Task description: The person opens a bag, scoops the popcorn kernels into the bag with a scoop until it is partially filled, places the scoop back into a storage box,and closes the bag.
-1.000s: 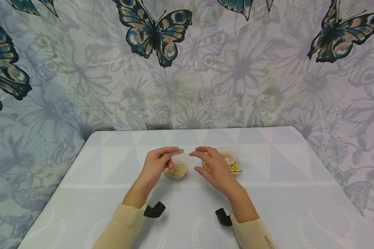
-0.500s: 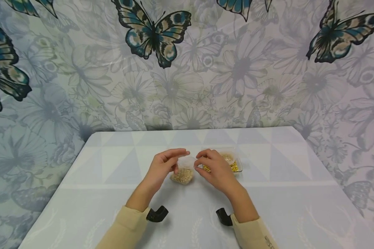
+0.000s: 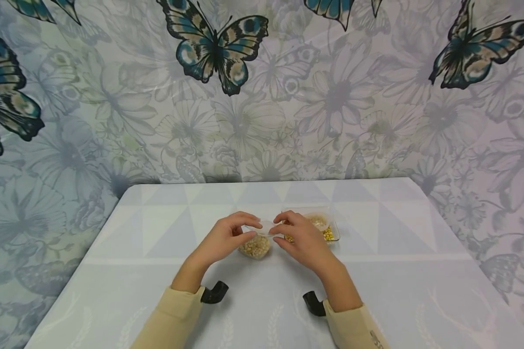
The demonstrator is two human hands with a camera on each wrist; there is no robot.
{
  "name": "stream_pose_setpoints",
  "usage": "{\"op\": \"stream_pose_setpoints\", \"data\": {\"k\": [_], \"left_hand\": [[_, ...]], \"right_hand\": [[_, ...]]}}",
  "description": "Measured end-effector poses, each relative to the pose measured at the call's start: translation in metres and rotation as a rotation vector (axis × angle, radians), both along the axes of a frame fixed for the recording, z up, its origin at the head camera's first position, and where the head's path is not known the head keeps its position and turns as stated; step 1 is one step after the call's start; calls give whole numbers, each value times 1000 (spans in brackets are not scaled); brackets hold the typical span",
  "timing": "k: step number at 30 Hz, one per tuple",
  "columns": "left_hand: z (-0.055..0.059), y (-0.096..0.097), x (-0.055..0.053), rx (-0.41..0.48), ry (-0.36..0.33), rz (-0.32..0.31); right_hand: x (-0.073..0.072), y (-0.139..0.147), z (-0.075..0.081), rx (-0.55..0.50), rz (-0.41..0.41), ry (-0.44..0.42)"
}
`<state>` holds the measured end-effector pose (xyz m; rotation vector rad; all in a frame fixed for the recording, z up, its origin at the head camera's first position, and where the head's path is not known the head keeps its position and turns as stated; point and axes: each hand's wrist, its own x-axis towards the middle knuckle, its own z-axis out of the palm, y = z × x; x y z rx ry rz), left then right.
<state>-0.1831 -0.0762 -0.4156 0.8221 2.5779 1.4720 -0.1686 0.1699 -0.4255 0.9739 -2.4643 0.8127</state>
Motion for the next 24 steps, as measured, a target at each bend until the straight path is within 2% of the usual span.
{"op": "stream_pose_setpoints", "data": {"k": [4, 8, 15, 20, 24], "left_hand": [[-1, -3, -1, -69, 93, 27], [0, -4, 0, -98, 144, 57], [2, -6, 0, -96, 135, 78], [7, -9, 1, -75, 125, 45], [7, -11, 1, -63, 124, 26]], "right_hand": [[-1, 1, 0, 22, -24, 18], [-3, 3, 2, 27, -69, 57], [-4, 7, 1, -36, -104, 163], [-2, 9, 7, -117, -77, 151], [-1, 9, 9, -157, -45, 120]]}}
